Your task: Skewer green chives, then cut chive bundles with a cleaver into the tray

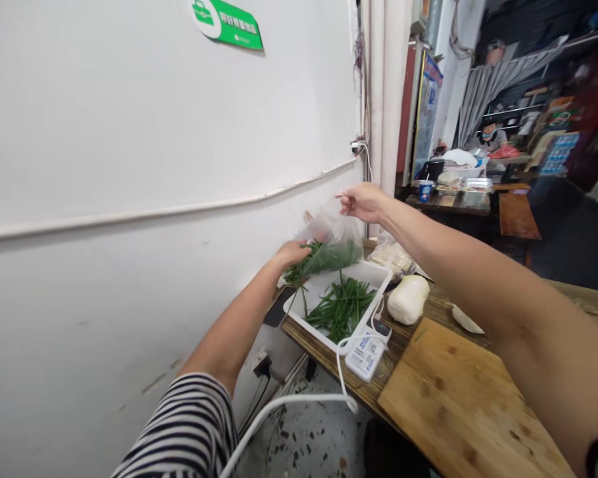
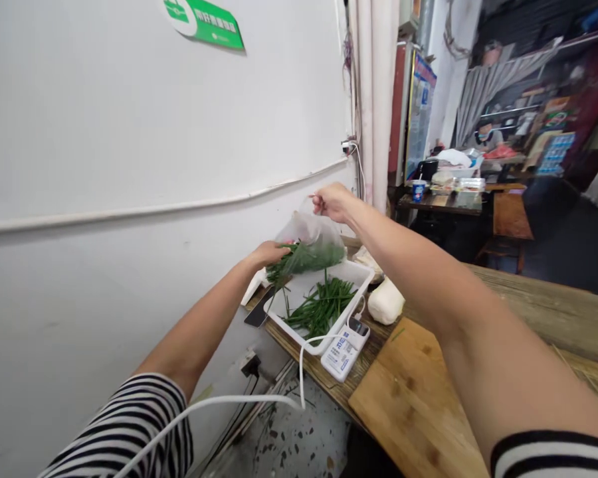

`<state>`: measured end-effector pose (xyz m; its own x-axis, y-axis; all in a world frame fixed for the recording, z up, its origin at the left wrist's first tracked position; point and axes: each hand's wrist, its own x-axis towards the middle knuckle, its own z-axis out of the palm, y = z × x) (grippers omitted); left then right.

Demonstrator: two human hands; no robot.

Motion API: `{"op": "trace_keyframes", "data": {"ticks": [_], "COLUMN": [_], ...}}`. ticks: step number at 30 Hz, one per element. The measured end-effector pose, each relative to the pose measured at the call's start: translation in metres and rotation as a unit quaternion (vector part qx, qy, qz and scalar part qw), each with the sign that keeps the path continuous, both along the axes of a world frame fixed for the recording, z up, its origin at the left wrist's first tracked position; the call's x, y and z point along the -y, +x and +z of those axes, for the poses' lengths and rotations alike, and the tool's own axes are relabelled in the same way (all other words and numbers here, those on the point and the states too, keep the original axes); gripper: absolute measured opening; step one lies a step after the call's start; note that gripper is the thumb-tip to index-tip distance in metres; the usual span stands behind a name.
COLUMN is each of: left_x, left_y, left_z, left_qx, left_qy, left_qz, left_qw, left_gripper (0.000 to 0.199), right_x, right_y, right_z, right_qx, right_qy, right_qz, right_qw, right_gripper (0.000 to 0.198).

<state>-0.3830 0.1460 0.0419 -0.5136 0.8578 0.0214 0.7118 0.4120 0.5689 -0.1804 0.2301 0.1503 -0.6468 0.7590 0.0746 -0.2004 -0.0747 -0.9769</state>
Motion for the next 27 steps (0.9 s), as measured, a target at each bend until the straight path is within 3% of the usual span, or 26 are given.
{"op": "trace_keyframes", "data": {"ticks": [4, 8, 10, 13, 16, 19, 21, 27], "left_x": [0.029, 0.053, 0.057, 0.050, 0.035, 0.024, 0.020, 0.003], "left_y": [-0.025, -0.046, -0.046, -0.042, -0.052, -0.075, -0.088, -0.098], "left_z": [0.012, -0.003, -0.020, -0.049, -0.068, -0.072, -0.068, -0.043], "left_qx": [0.035, -0.011, -0.102, -0.202, -0.169, -0.104, -0.100, -0.153], "left_qy": [0.028, 0.094, 0.093, 0.056, -0.029, -0.114, -0.132, -0.124], "left_qz": [-0.052, -0.094, -0.055, 0.083, 0.177, 0.178, 0.165, 0.146], "left_qw": [0.998, 0.991, 0.989, 0.974, 0.969, 0.972, 0.972, 0.970], "left_gripper": [0.065, 0.074, 0.084, 0.090, 0.076, 0.050, 0.038, 0.031], "right_x": [-0.012, -0.015, -0.015, -0.017, -0.027, -0.043, -0.053, -0.074], "right_y": [-0.024, -0.036, -0.040, -0.049, -0.059, -0.062, -0.061, -0.056], "right_z": [0.015, 0.023, 0.026, 0.031, 0.032, 0.023, 0.008, -0.040], "right_qx": [-0.003, 0.006, 0.010, 0.007, 0.011, 0.031, 0.046, 0.016], "right_qy": [-0.047, -0.050, -0.051, -0.054, -0.051, -0.043, -0.045, -0.039], "right_qz": [-0.026, -0.061, -0.057, -0.032, -0.032, -0.060, -0.070, -0.081], "right_qw": [0.999, 0.997, 0.997, 0.998, 0.998, 0.997, 0.995, 0.996], "right_gripper": [0.023, 0.024, 0.022, 0.020, 0.019, 0.017, 0.018, 0.029]}}
